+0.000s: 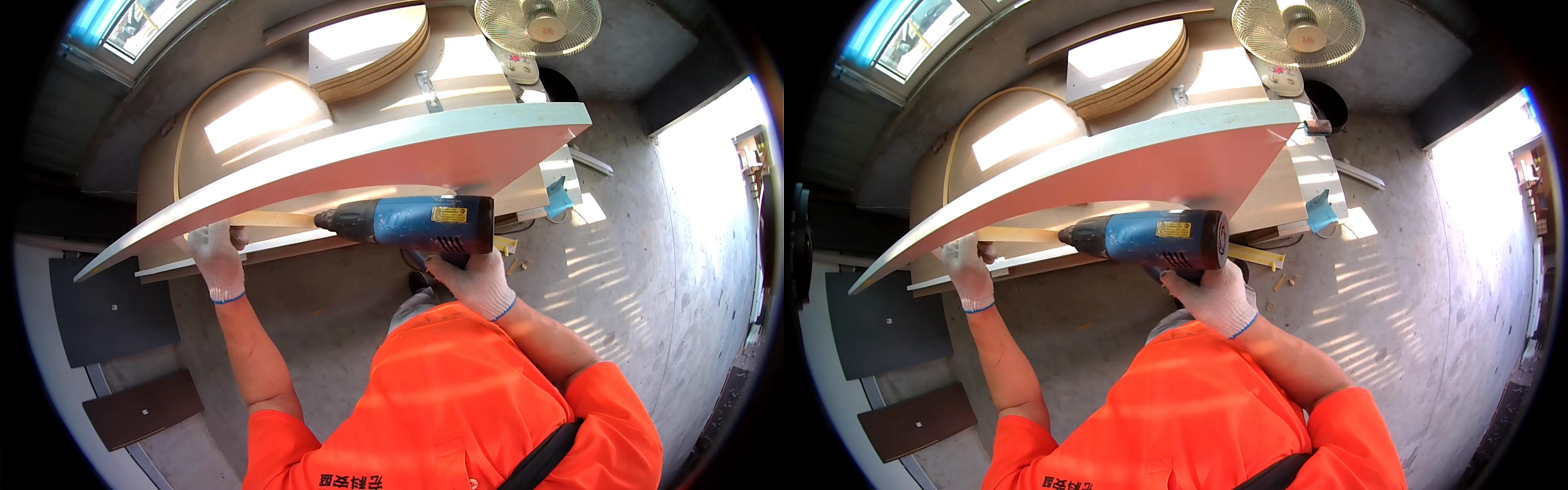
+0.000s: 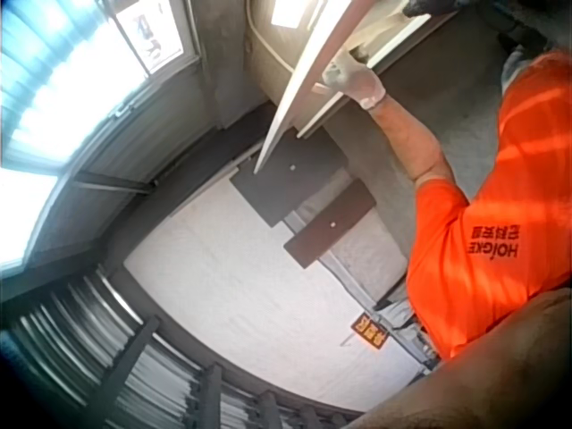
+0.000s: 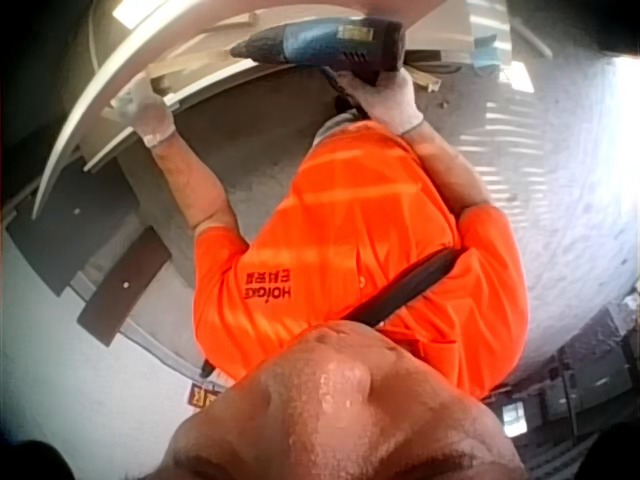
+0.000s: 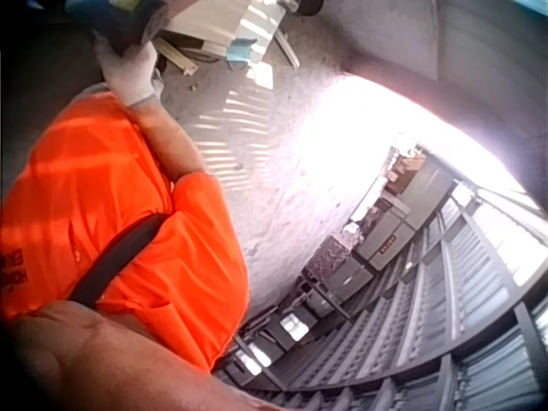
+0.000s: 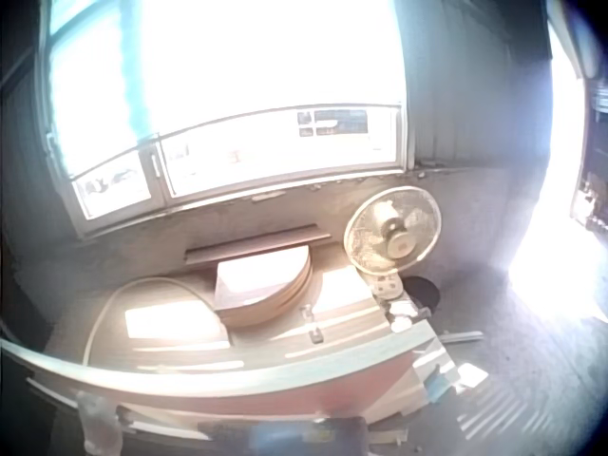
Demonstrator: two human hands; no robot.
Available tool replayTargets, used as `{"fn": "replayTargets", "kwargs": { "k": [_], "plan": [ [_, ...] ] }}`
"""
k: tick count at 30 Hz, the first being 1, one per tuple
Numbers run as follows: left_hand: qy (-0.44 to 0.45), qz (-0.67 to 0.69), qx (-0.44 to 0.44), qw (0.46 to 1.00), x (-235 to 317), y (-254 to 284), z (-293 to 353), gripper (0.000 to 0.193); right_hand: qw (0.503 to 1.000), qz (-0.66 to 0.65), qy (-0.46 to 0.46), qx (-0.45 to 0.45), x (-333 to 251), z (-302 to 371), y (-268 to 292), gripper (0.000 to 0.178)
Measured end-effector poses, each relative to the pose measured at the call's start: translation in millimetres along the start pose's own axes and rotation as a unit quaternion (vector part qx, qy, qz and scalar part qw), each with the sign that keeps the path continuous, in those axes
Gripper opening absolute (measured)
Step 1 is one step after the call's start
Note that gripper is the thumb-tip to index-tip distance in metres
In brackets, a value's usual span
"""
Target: The person uses a heat gun to soften a strip of edge banding and applies it to the curved edge of a large, light-colored wooden panel. They press the banding firmly along the edge to ensure adhesion, working their way around the panel's perimeter.
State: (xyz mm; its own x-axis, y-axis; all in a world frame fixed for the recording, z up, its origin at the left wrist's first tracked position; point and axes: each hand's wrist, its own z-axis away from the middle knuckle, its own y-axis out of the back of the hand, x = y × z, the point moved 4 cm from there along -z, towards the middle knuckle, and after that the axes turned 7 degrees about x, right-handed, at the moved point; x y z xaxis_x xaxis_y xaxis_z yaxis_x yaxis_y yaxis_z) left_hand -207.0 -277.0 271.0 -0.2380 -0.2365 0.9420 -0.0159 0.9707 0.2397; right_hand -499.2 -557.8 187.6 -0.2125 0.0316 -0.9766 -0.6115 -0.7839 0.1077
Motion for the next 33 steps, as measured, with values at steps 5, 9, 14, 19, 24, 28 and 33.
{"fn": "replayTargets", "kwargs": {
  "k": [5,9,14,19,24,28,33],
  "plan": [
    [0.005,0.022,-0.026,0.999,-4.3,0.8,0.1,0.019,0.997,-0.022,0.071,0.01,-31.0,-0.1,-7.6,0.033],
    [0.007,0.026,-0.024,0.999,-0.6,-2.1,2.5,0.018,0.998,-0.023,0.061,0.001,-31.8,-2.0,-14.0,0.034],
    [0.008,0.043,-0.031,0.999,3.7,-3.2,3.4,0.019,0.998,0.011,0.067,0.0,-29.7,-3.9,-16.2,0.034],
    [0.008,0.033,-0.031,0.999,0.7,-1.8,3.2,0.018,0.997,-0.009,0.078,0.002,-31.0,-4.4,-19.0,0.036],
    [0.009,0.016,-0.025,1.0,-2.2,-1.0,1.6,0.019,0.996,0.011,0.094,0.002,-30.7,-5.0,-20.9,0.037],
    [0.008,0.024,-0.02,0.999,-3.6,-0.8,1.9,0.019,0.996,0.005,0.089,-0.004,-28.6,-5.3,-22.9,0.036],
    [0.006,0.031,-0.022,0.999,-0.7,0.4,-0.1,0.019,0.997,0.012,0.073,0.003,-29.5,-2.7,-18.5,0.033]
  ]
}}
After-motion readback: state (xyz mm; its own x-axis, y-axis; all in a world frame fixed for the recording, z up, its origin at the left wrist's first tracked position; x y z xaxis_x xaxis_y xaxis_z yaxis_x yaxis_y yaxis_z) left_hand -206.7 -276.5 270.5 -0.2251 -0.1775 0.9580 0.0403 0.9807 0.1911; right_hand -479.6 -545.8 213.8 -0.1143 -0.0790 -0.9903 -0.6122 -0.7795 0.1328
